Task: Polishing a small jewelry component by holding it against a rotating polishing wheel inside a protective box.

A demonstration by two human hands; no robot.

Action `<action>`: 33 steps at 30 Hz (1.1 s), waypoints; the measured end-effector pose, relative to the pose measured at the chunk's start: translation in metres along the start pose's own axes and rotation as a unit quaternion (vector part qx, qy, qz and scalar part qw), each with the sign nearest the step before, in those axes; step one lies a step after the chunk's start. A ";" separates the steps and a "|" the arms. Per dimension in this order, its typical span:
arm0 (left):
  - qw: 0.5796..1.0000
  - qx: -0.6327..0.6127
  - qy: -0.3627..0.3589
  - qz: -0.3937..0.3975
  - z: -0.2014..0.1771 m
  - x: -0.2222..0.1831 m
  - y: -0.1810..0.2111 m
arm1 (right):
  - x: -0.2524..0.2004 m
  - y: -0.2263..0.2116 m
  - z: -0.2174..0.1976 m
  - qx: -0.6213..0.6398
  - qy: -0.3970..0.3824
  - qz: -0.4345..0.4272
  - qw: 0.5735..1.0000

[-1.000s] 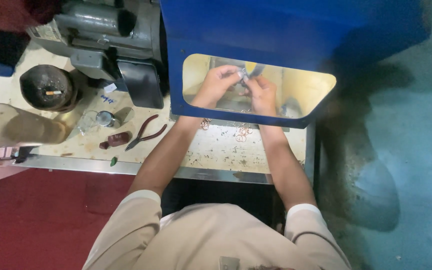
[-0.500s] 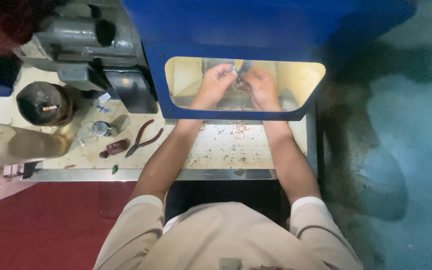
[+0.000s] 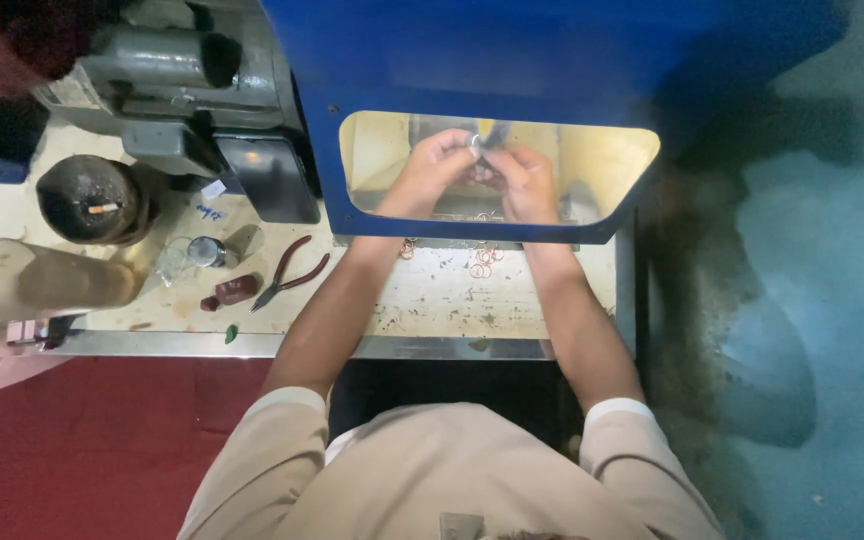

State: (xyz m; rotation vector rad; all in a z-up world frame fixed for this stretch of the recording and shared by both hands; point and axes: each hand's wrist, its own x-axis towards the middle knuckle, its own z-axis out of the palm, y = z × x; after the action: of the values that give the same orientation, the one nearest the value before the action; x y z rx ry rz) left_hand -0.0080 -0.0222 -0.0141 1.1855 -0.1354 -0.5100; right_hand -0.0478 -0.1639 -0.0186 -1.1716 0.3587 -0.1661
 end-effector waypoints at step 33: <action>0.996 -0.068 0.019 0.062 -0.009 0.024 -0.042 | 0.028 0.031 -0.018 0.049 -0.033 0.024 0.998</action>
State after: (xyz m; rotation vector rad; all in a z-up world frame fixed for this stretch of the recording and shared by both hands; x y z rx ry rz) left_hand 0.0033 -0.0370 -0.0600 1.0461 -0.1377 -0.3816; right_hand -0.0301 -0.1759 -0.0586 -1.0693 0.3160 -0.1018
